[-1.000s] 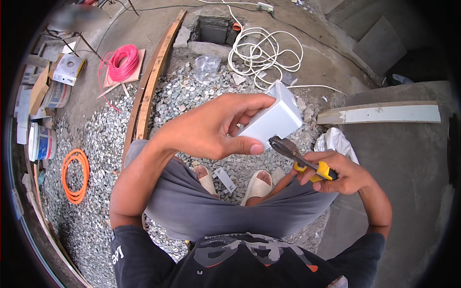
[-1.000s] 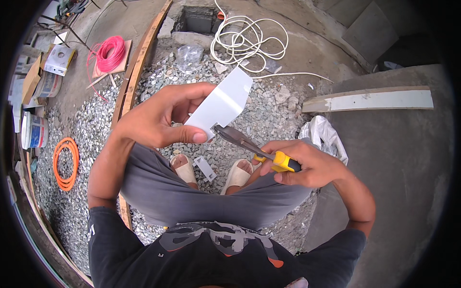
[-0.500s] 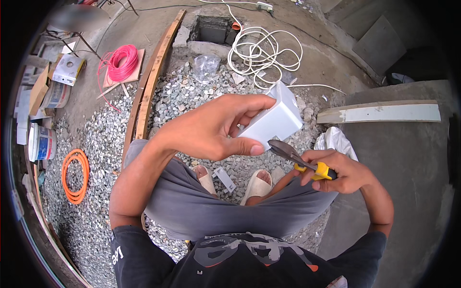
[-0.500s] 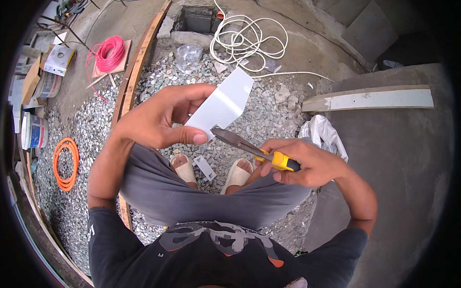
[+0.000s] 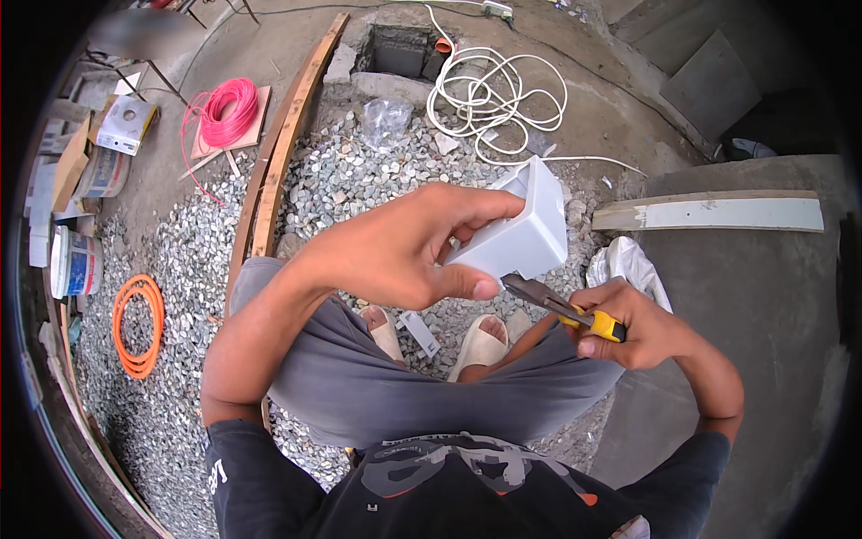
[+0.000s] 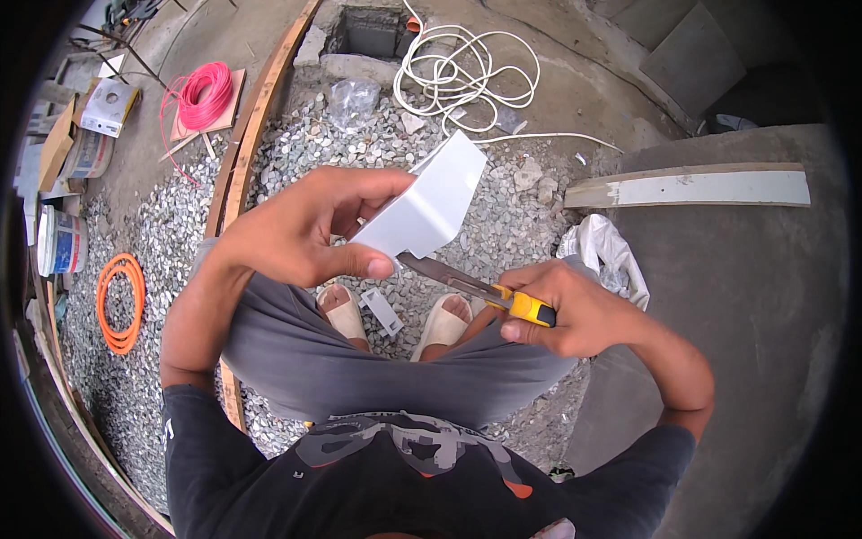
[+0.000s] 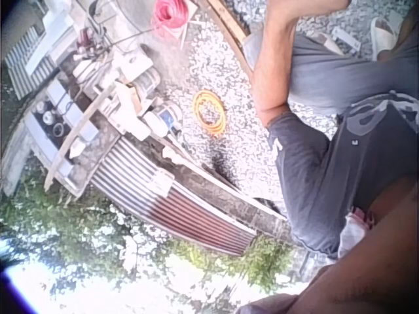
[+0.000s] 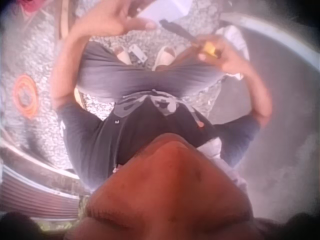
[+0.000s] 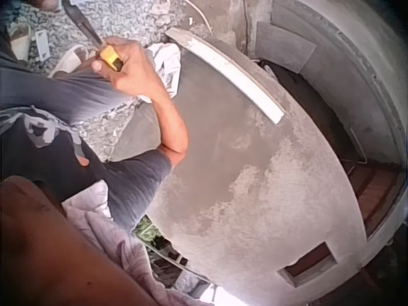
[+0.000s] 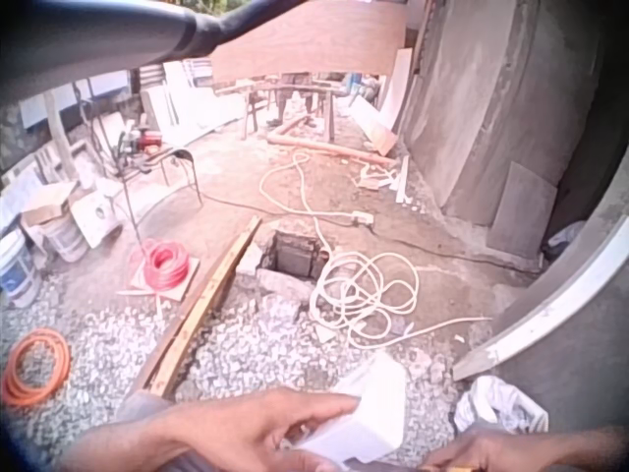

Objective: Using pliers to cut plastic tabs from an electrical junction box at a construction site.

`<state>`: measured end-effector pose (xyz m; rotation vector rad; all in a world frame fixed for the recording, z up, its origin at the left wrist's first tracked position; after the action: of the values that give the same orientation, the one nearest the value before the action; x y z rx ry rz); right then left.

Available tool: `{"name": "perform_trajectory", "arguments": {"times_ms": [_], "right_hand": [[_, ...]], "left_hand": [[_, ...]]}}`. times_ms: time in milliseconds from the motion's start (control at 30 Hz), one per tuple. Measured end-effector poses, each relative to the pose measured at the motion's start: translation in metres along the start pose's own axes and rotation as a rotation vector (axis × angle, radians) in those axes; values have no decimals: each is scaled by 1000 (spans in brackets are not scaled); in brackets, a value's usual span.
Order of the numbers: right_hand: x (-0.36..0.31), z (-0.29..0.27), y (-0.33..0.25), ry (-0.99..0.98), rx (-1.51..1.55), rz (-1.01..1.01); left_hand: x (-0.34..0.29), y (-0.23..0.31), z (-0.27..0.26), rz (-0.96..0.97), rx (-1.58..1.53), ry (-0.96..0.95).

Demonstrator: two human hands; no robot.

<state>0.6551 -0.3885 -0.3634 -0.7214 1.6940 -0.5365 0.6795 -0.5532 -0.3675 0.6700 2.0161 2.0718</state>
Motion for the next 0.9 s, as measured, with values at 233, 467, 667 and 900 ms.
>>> {"name": "perform_trajectory", "arguments": {"times_ms": [233,467,667,900], "right_hand": [[3,-4,4,92,-162,31],[-6,-8,1,174,-235,-36],[-14,-11,-7,318,-368,-82],[-20,-11,-5,434,-450,0]], "left_hand": [[2,3,-2,116,21,49],[2,-1,2,7,40,-3],[4,8,-2,206,126,73],[4,9,-6,204,216,124]]}}
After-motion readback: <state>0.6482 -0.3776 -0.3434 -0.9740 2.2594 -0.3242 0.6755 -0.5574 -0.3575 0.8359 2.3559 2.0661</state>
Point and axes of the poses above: each hand's wrist, its own x-axis towards the middle knuckle, its own z-axis out of the palm, y = z × x, the point moved 9 cm from there along x, towards the middle knuckle, and after that the axes turned 15 degrees about z, right-handed, at the moved point
